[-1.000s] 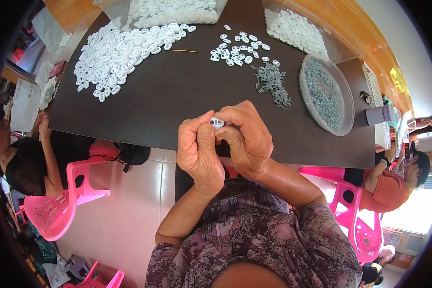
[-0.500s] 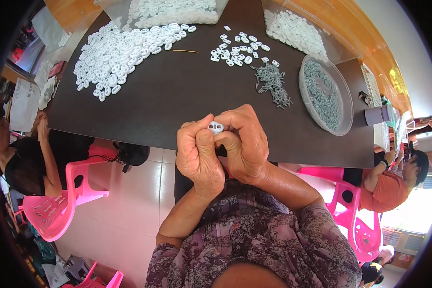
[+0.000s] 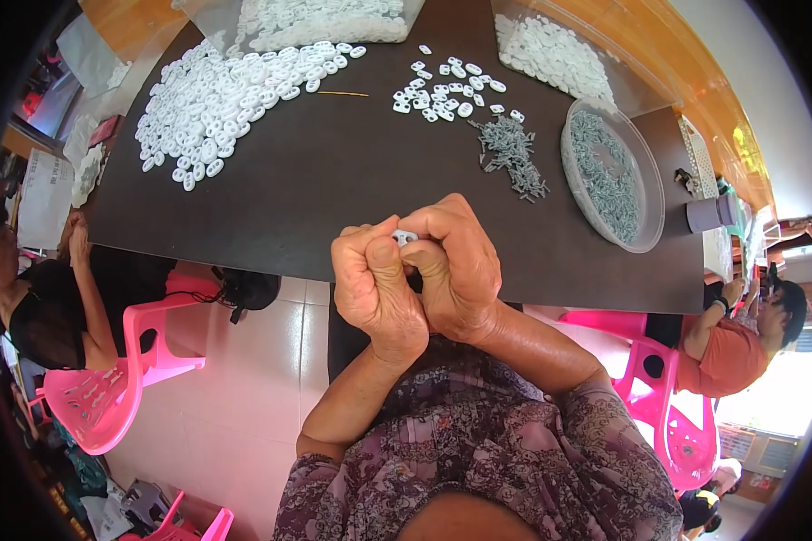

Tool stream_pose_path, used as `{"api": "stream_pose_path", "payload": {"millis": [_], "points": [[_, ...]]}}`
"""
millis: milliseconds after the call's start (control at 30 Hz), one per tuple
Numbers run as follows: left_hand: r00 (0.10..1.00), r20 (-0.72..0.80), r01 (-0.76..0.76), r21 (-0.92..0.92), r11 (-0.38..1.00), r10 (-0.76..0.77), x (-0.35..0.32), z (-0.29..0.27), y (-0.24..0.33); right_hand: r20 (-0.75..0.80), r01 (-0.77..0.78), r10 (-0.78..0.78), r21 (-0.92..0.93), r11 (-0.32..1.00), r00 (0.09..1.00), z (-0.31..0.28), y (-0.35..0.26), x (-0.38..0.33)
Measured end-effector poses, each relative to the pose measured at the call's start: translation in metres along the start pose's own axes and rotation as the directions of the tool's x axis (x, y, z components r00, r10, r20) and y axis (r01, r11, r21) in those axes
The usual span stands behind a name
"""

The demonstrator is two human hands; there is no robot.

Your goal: Assembling small white plastic components by inserting tiny metal pins.

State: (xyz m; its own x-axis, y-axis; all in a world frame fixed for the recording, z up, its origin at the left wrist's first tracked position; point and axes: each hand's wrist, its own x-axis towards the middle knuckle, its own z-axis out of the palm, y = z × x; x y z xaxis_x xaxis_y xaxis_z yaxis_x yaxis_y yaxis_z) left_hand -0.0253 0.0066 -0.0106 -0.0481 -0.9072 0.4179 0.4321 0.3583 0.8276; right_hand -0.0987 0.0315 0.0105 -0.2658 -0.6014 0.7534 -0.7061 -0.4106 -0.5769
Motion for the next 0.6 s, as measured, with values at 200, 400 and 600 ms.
{"api": "stream_pose_path", "payload": {"millis": [200,400,600], "points": [[0.980,0.094,0.186,-0.092,0.978,-0.177,0.006,-0.002,0.015,0.114,0.087,-0.082,-0.036,0.996,0.990,-0.025,0.000,0.019],[0.964,0.081,0.258,-0.028,0.966,-0.255,0.022,-0.003,0.011,-0.146,-0.231,0.195,-0.302,0.925,0.970,-0.117,0.032,0.108],[0.949,0.094,0.307,-0.049,0.950,-0.302,0.024,0.001,0.004,-0.142,-0.136,0.052,-0.682,0.719,0.989,-0.201,0.123,0.204]]}}
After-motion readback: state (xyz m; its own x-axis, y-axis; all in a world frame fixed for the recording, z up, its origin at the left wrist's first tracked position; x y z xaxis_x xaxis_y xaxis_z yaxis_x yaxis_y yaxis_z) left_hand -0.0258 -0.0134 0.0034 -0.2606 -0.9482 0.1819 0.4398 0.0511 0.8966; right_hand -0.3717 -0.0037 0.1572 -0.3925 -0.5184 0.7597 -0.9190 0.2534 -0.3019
